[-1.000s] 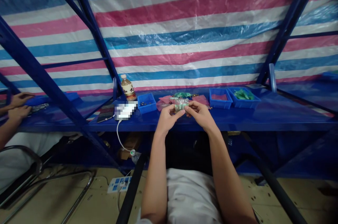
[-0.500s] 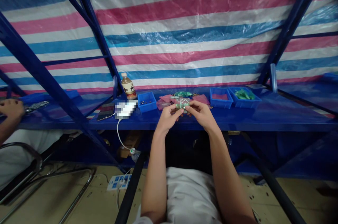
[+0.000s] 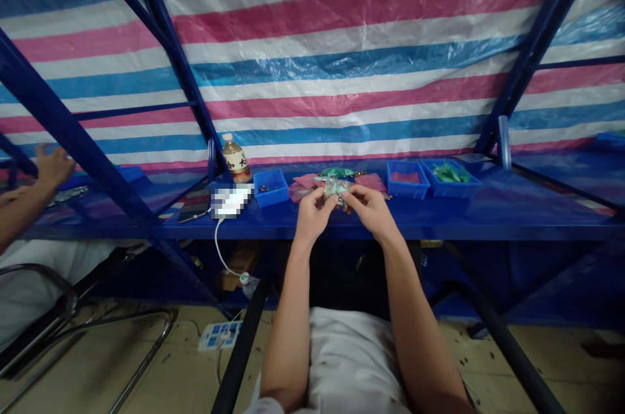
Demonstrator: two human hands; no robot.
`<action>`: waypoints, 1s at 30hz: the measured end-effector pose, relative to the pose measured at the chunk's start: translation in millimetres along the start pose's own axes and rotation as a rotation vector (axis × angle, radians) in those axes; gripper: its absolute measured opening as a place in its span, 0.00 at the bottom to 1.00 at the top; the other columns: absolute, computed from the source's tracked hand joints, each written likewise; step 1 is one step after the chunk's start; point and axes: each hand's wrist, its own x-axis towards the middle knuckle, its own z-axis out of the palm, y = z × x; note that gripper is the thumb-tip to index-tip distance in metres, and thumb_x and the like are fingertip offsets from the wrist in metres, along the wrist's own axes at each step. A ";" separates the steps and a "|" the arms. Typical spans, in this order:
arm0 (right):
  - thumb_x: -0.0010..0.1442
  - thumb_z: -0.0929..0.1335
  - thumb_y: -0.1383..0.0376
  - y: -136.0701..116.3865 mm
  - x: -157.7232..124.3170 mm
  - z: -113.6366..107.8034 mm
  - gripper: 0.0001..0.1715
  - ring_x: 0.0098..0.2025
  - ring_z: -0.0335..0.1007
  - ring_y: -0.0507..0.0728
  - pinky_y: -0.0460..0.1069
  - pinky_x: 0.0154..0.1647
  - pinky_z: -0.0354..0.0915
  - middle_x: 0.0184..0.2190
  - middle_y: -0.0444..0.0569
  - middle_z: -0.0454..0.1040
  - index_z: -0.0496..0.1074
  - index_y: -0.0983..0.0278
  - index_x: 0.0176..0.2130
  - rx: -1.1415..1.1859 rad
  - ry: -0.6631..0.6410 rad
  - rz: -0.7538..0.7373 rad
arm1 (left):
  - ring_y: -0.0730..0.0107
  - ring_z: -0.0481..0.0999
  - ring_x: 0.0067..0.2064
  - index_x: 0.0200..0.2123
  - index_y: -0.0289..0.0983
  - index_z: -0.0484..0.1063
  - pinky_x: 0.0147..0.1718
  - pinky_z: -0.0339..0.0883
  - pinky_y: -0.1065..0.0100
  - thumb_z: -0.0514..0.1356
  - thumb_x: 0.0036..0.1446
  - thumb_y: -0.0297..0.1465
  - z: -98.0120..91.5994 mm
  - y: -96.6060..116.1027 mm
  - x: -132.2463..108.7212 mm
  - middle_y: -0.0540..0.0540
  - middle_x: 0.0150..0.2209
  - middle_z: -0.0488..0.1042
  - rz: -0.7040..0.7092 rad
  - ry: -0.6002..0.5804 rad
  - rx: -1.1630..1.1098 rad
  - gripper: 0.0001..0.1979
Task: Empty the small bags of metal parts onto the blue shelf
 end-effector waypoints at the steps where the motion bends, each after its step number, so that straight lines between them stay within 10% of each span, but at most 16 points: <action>1: 0.58 0.70 0.49 0.6 0.1 0.6 0.19 0.29 0.68 0.53 0.48 0.33 0.66 0.26 0.44 0.72 0.72 0.63 0.32 0.007 -0.003 0.000 | 0.73 0.70 0.27 0.34 0.34 0.75 0.28 0.64 0.72 0.61 0.57 0.35 -0.1 -1.9 0.6 0.49 0.27 0.74 0.002 0.011 0.001 0.09; 30: 0.55 0.73 0.50 1.6 2.8 -1.4 0.20 0.28 0.71 0.54 0.49 0.32 0.69 0.26 0.45 0.75 0.74 0.64 0.36 0.064 0.102 0.031 | 0.74 0.69 0.22 0.33 0.33 0.75 0.20 0.60 0.72 0.59 0.60 0.48 -1.8 -1.2 4.0 0.47 0.24 0.73 -0.100 0.030 -0.016 0.22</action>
